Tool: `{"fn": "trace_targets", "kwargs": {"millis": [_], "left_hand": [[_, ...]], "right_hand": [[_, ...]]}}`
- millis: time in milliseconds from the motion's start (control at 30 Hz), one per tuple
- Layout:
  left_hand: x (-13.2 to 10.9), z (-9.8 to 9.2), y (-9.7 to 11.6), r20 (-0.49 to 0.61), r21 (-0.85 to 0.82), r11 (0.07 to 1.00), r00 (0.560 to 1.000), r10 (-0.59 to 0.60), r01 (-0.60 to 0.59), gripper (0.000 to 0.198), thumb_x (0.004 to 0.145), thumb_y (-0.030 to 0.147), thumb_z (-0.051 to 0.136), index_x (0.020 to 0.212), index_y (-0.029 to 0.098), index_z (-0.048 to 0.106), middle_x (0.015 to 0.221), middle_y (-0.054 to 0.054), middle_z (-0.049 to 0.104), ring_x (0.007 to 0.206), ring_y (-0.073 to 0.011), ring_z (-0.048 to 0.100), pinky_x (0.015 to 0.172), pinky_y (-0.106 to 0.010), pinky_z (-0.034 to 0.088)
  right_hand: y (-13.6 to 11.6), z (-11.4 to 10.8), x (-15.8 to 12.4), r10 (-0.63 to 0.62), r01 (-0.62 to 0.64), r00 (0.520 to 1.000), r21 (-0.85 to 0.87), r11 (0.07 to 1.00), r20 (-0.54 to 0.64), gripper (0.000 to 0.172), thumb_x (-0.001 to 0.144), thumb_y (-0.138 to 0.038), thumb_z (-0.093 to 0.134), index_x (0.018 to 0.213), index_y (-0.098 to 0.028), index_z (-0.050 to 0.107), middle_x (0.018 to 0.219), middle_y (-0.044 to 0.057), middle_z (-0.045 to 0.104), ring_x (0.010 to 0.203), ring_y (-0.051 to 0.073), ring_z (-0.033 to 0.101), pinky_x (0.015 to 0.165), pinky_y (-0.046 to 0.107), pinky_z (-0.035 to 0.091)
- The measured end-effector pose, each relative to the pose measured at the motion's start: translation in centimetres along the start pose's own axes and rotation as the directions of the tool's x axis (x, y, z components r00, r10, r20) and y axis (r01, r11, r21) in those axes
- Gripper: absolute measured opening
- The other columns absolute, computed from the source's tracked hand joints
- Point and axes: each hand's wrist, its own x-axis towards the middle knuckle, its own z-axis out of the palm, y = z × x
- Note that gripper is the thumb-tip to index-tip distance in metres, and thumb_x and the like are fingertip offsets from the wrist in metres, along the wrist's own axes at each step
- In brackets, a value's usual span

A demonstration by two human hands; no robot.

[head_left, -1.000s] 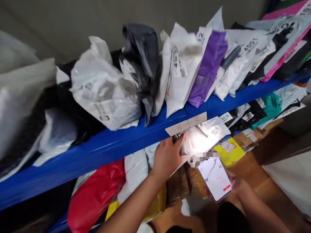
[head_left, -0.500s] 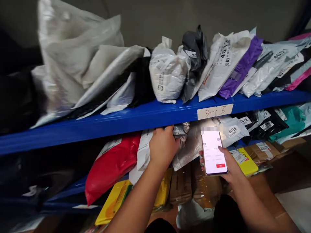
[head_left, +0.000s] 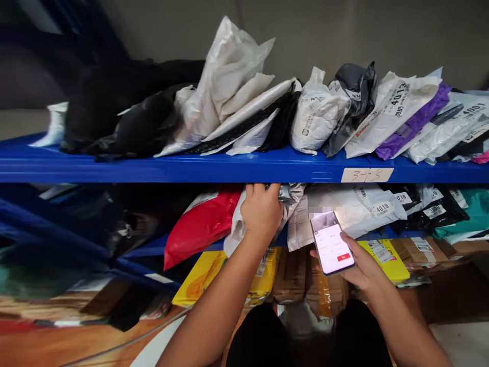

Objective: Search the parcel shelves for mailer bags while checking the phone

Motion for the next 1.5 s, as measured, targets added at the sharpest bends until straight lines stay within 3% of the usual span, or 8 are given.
{"fn": "trace_targets", "kwargs": {"millis": [167,300,467,700,1200,1367,1500], "left_hand": [[-0.4,0.3,-0.9,-0.072,-0.028,1.0,0.997,-0.009,0.007,0.046,0.088,0.013,0.053,0.127,0.03,0.071,0.12,-0.016,0.065,0.116,-0.0357,0.057,0.082,-0.042,0.055],[-0.4,0.4,-1.7,-0.096,-0.056,0.998,0.995,-0.035,0.029,0.045,0.086,0.013,0.056,0.124,0.03,0.073,0.12,-0.015,0.066,0.116,-0.0351,0.056,0.083,-0.041,0.054],[-0.3,0.5,-2.2,-0.111,-0.085,0.995,0.992,-0.055,0.046,0.044,0.086,0.014,0.056,0.122,0.03,0.074,0.119,-0.016,0.065,0.115,-0.0347,0.055,0.079,-0.039,0.053],[-0.4,0.6,-2.4,-0.107,-0.122,0.99,0.991,-0.082,0.069,0.046,0.086,0.014,0.055,0.124,0.032,0.073,0.118,-0.015,0.063,0.113,-0.0339,0.054,0.074,-0.037,0.052],[-0.4,0.5,-2.6,-0.1,-0.125,0.989,0.991,-0.092,0.079,0.047,0.087,0.013,0.052,0.124,0.031,0.073,0.117,-0.016,0.063,0.113,-0.0344,0.054,0.076,-0.04,0.053],[-0.4,0.5,-2.6,-0.101,-0.12,0.989,0.99,-0.094,0.082,0.044,0.088,0.014,0.051,0.122,0.03,0.074,0.117,-0.016,0.063,0.112,-0.0343,0.055,0.077,-0.04,0.052],[-0.4,0.6,-2.6,-0.104,-0.131,0.988,0.99,-0.093,0.079,0.048,0.086,0.012,0.053,0.125,0.031,0.072,0.119,-0.016,0.062,0.113,-0.0342,0.054,0.079,-0.041,0.053]], "right_hand": [[1.8,1.7,4.1,-0.017,0.016,0.995,0.015,1.0,0.1,0.051,0.074,-0.038,0.086,0.116,-0.023,0.06,0.107,0.01,0.08,0.095,0.033,0.078,0.072,0.046,0.062],[2.2,2.6,5.8,-0.077,0.076,0.99,0.015,0.997,0.116,0.053,0.073,-0.036,0.085,0.117,-0.023,0.059,0.103,0.009,0.081,0.094,0.033,0.078,0.075,0.045,0.062],[3.0,3.8,5.7,-0.163,0.169,0.979,-0.04,0.985,0.122,0.044,0.079,-0.044,0.079,0.113,-0.023,0.06,0.103,0.009,0.08,0.093,0.033,0.078,0.074,0.045,0.063],[3.8,5.4,5.4,-0.235,0.247,0.965,-0.103,0.964,0.117,0.054,0.076,-0.052,0.083,0.115,-0.024,0.059,0.104,0.008,0.08,0.09,0.03,0.079,0.079,0.044,0.063],[3.6,5.2,5.9,-0.261,0.271,0.962,-0.163,0.949,0.081,0.058,0.075,-0.055,0.083,0.118,-0.024,0.061,0.102,0.007,0.08,0.092,0.032,0.078,0.076,0.043,0.064],[3.4,5.1,5.4,-0.257,0.268,0.962,-0.152,0.951,0.09,0.053,0.075,-0.044,0.084,0.118,-0.024,0.06,0.103,0.007,0.08,0.097,0.032,0.077,0.084,0.047,0.062],[3.0,5.1,4.3,-0.232,0.266,0.952,-0.165,0.95,0.201,0.068,0.06,-0.018,0.086,0.122,-0.026,0.061,0.113,0.007,0.078,0.1,0.033,0.076,0.088,0.048,0.06]]}}
